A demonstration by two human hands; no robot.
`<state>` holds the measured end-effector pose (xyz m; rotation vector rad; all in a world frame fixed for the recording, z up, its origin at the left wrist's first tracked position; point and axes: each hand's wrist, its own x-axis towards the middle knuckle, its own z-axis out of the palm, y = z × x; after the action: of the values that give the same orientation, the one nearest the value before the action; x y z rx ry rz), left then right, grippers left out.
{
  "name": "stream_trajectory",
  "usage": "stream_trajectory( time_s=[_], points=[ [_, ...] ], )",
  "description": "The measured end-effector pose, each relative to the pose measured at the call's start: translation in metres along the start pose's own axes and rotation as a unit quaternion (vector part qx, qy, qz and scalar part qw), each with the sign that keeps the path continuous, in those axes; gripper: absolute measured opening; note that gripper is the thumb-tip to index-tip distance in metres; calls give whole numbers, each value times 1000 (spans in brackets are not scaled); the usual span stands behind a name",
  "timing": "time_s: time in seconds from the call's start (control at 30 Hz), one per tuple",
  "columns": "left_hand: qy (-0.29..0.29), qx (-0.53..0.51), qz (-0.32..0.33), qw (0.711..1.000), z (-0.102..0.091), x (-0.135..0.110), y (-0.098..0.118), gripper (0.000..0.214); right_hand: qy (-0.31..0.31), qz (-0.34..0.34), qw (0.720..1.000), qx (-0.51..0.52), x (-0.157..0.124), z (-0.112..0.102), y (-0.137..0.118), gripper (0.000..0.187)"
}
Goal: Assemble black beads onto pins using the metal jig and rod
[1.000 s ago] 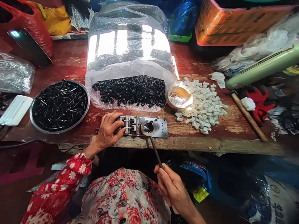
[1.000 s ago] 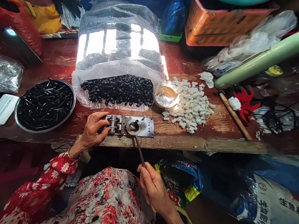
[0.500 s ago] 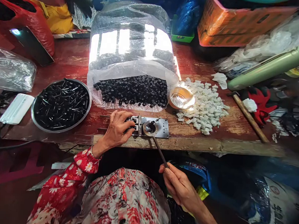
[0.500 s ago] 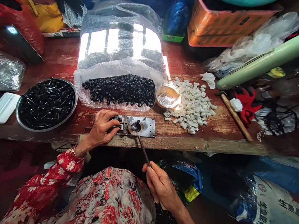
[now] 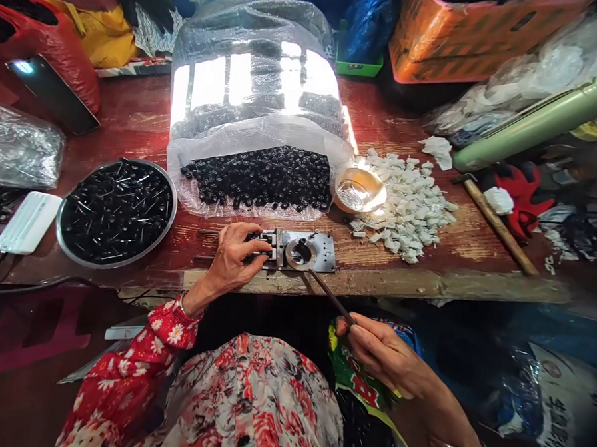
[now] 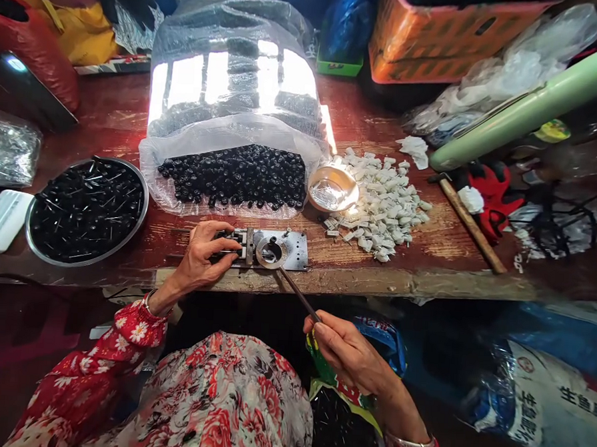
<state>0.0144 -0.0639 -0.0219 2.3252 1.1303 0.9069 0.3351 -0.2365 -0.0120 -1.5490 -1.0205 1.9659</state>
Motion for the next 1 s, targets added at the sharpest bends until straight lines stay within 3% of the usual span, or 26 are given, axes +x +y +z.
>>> stream_trajectory(
  time_s=[0.2, 0.33, 0.7, 1.0],
  points=[
    [17, -13, 15, 1000, -3, -5, -2, 15, -32, 14, 999, -2, 4, -29, 6, 50],
    [40, 6, 22, 999, -5, -9, -3, 11, -33, 14, 999, -3, 5, -37, 7, 48],
    [40, 48, 26, 998, -1, -5, -1, 13, 22, 4, 1000, -20, -4, -1, 0, 50],
    [-2, 75, -5, 997, -1, 4, 11, 8, 32, -5, 999, -20, -4, 1, 1, 48]
  ],
)
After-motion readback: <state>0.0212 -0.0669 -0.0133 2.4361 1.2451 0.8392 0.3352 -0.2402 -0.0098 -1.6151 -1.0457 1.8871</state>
